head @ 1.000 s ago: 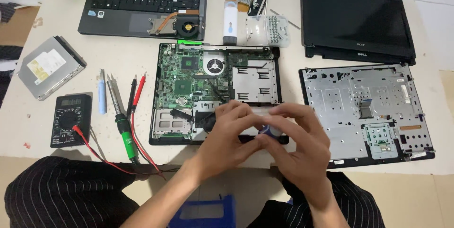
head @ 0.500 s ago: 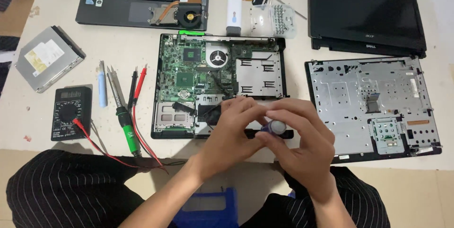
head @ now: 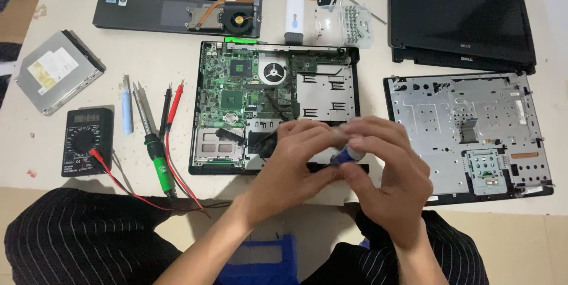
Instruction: Repairing a laptop by disassembling internal components and testing the motherboard with a multimeter
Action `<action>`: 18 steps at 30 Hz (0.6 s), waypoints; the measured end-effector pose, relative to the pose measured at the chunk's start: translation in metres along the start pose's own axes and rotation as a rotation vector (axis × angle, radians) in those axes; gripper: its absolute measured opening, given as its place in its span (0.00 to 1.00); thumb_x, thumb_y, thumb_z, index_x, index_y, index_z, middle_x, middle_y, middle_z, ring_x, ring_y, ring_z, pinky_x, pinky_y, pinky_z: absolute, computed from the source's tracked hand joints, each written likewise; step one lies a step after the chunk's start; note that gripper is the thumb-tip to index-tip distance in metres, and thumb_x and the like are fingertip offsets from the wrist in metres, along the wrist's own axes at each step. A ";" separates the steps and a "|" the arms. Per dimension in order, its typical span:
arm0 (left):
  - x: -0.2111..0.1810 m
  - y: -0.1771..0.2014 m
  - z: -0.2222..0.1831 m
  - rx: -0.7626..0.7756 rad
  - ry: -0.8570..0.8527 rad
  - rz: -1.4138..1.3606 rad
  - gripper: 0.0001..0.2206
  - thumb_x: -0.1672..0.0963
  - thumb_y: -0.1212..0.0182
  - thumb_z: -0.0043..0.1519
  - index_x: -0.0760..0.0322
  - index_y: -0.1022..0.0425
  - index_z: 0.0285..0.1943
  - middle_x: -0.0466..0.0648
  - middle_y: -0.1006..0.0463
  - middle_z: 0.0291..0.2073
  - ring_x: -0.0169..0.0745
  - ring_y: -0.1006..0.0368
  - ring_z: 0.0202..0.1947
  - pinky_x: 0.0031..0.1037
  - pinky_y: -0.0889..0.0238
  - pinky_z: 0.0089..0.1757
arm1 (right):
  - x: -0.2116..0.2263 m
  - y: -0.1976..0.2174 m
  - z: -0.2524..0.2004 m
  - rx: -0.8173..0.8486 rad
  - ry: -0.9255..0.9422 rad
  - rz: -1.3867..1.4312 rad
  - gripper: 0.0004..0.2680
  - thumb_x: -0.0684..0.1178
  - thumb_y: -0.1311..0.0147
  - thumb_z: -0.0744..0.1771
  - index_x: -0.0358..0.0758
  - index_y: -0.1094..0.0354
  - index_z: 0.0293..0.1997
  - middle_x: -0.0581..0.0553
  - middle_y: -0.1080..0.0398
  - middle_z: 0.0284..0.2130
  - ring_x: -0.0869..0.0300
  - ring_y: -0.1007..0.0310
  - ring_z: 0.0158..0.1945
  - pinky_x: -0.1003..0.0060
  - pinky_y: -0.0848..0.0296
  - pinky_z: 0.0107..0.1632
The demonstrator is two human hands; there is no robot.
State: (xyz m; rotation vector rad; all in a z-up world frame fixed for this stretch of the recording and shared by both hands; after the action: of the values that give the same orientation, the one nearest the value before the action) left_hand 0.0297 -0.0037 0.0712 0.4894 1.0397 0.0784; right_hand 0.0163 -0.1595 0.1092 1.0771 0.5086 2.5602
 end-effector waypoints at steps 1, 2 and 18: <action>-0.007 0.006 0.001 0.001 -0.002 -0.002 0.17 0.56 0.33 0.55 0.55 0.27 0.53 0.40 0.21 0.48 0.38 0.29 0.53 0.33 0.53 0.53 | -0.003 0.000 -0.002 -0.001 0.000 -0.003 0.07 0.46 0.48 0.67 0.34 0.35 0.44 0.33 0.28 0.45 0.44 0.26 0.52 0.52 0.29 0.61; -0.013 0.011 0.003 0.064 0.025 -0.078 0.16 0.54 0.39 0.60 0.54 0.29 0.58 0.40 0.22 0.51 0.39 0.29 0.57 0.33 0.52 0.55 | -0.006 0.001 -0.005 -0.047 -0.033 0.068 0.08 0.47 0.44 0.65 0.36 0.34 0.43 0.35 0.33 0.45 0.47 0.29 0.53 0.54 0.27 0.61; -0.005 -0.001 0.010 -0.014 -0.073 0.003 0.09 0.51 0.43 0.64 0.58 0.29 0.42 0.41 0.34 0.32 0.37 0.35 0.35 0.31 0.53 0.43 | -0.003 0.002 0.000 -0.013 0.049 -0.020 0.10 0.48 0.42 0.64 0.33 0.32 0.45 0.35 0.31 0.42 0.43 0.29 0.50 0.52 0.26 0.56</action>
State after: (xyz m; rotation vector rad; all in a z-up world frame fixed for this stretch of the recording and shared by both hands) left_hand 0.0360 -0.0095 0.0790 0.4781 0.9660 0.0702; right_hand 0.0180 -0.1627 0.1084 1.0020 0.5112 2.5741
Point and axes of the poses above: each hand's wrist, its own z-axis towards the middle knuckle, its own y-axis out of the back of the hand, x = y × z, the point moved 1 cm from there along z, towards the middle knuckle
